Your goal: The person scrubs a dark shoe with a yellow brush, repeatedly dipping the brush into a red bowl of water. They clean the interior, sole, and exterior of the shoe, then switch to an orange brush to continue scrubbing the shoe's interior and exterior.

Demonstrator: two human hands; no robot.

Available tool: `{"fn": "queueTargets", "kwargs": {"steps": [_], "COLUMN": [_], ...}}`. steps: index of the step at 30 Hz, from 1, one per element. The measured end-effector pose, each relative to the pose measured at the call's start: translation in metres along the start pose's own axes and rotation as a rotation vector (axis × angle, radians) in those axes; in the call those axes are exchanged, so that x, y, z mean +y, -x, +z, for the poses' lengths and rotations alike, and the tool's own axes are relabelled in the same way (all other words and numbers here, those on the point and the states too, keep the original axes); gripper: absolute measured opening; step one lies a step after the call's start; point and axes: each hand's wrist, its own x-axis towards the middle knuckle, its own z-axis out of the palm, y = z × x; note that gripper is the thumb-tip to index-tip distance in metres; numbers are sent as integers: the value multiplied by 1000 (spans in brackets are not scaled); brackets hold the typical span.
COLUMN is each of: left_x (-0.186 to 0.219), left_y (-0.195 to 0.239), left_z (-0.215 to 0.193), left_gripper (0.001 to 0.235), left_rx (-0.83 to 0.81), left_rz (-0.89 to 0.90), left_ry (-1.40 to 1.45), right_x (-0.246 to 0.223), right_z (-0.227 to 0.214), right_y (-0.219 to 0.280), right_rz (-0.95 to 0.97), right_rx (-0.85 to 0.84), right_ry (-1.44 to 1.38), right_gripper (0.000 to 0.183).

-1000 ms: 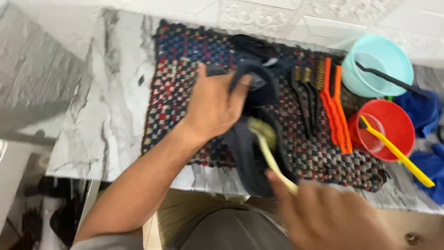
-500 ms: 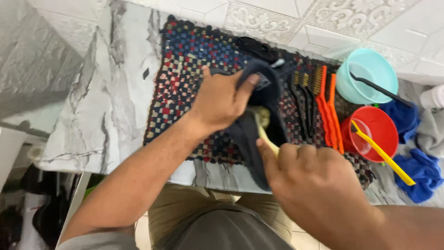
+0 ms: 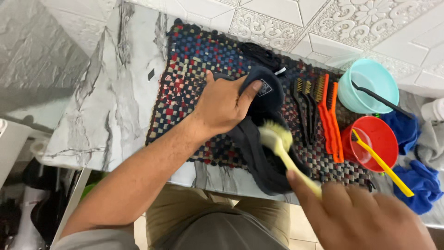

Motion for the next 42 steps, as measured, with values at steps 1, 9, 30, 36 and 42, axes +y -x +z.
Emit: {"fn": "queueTargets", "kwargs": {"steps": [1, 9, 30, 36, 42], "left_x": [4, -11, -6, -5, 4], "left_y": [-1, -3, -19, -33, -29], "left_z": [-1, 14, -4, -15, 5], "left_gripper": [62, 54, 52, 49, 33], "left_rx": [7, 96, -131, -328, -306], "left_rz": [-12, 28, 276, 221, 415], "left_ry": [-13, -37, -85, -128, -153], "right_x": [2, 38, 54, 98, 84], "right_z": [4, 20, 57, 59, 76], "right_y": [-10, -9, -18, 47, 59], "right_rz": [-14, 99, 125, 180, 272], "right_rx": [52, -637, 61, -231, -179], "right_ry": [-19, -455, -599, -1129, -1162], "right_gripper": [66, 96, 70, 58, 59]}}
